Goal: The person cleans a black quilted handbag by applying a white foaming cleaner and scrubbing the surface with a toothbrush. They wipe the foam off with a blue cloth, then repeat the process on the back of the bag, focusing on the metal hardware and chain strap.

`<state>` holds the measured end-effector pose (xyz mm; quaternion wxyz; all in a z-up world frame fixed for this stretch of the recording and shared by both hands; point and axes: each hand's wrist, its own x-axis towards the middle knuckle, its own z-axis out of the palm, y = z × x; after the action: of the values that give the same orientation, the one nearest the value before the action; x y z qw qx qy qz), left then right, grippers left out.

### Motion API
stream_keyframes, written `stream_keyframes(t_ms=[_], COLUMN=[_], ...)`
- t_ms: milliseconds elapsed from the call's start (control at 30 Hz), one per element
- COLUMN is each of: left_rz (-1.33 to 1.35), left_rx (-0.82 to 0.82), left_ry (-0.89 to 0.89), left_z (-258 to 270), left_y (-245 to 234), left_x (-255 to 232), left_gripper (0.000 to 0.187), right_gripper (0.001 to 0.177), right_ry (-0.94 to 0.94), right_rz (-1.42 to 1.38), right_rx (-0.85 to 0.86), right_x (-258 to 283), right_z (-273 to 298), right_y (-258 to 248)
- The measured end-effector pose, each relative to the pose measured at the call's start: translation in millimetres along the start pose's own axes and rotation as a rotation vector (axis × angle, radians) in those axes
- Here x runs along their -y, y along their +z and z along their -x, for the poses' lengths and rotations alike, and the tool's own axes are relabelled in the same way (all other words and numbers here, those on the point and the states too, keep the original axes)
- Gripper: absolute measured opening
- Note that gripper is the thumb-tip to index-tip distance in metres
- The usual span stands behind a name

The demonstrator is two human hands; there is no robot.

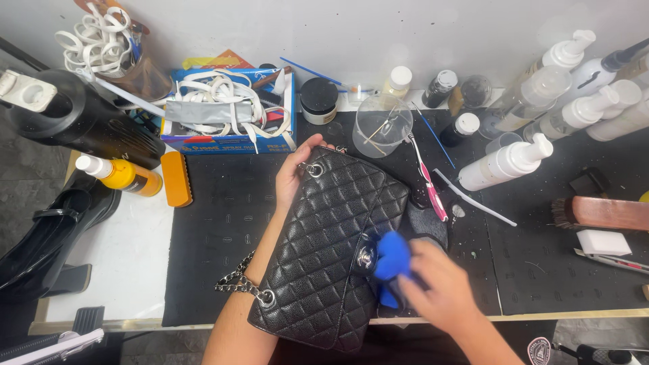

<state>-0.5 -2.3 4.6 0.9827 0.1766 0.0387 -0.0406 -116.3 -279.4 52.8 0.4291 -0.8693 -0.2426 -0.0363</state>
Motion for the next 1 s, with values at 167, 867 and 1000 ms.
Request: stream_keyframes(t_ms=[167, 867, 1000], left_rz=[0.049, 0.053, 0.050], left_rx=[-0.091, -0.105, -0.102], left_ry=[-0.020, -0.008, -0.013], left_z=[1, 0, 0], left_y=[-2, -1, -1], left_x=[0, 1, 2], left_gripper=[0.034, 0.031, 0.031], right_gripper=[0.031, 0.024, 0.026], right_ry=[-0.027, -0.015, -0.031], right_rz=[-0.121, 0.231, 0.225], right_rx=[-0.128, -0.029, 0.028], right_x=[17, 85, 85], right_z=[-6, -37, -37], right_y=[5, 18, 15])
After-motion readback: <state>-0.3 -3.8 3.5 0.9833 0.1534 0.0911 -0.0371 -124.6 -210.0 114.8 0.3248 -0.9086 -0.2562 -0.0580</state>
